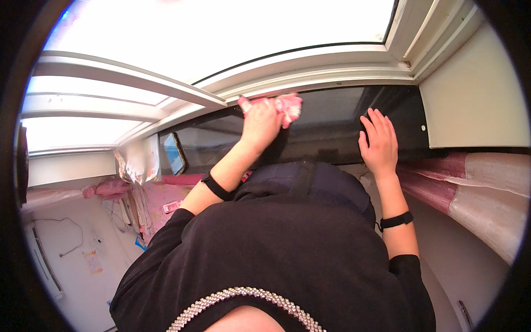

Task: Wiping a window ledge with a pink cloth and opening the window.

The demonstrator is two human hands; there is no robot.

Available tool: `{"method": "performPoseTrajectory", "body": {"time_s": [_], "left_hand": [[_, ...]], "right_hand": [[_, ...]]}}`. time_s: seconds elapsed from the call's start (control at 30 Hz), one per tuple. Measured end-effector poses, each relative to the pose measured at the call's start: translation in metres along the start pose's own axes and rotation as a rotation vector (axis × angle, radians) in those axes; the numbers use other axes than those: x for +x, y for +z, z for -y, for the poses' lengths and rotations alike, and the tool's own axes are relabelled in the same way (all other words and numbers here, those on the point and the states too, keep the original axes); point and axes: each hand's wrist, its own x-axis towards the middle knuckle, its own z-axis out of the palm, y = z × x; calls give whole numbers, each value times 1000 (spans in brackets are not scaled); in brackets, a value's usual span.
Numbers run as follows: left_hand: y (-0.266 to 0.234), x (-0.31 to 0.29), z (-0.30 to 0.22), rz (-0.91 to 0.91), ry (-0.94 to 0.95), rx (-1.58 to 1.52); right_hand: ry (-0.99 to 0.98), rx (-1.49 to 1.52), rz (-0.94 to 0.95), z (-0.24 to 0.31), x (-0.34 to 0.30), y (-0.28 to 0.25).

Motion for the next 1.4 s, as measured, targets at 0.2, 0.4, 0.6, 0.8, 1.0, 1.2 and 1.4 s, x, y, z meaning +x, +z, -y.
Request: {"method": "performPoseTrajectory", "body": {"time_s": [0.2, 0.4, 0.6, 0.8, 1.0, 1.2, 1.4], "left_hand": [[-23, -35, 44, 65, 25, -189], [-54, -76, 54, -82, -441, -483], [-65, -143, 178, -258, -805, 309], [-68, -192, 267, 129, -1499, 54], [-53, -204, 269, 109, -1352, 51], [-54, -232, 312, 61, -1417, 140], [-62, -184, 285, -208, -886, 438]], "right_hand": [[-10, 11, 28, -3, -1, 1], [-6, -30, 37, -1, 0, 0], [-11, -31, 34, 1, -2, -2], [-34, -10, 24, 1, 2, 0], [-29, -32, 35, -3, -2, 3], [-42, -32, 40, -3, -1, 0], [-38, -25, 24, -1, -1, 2]]}}
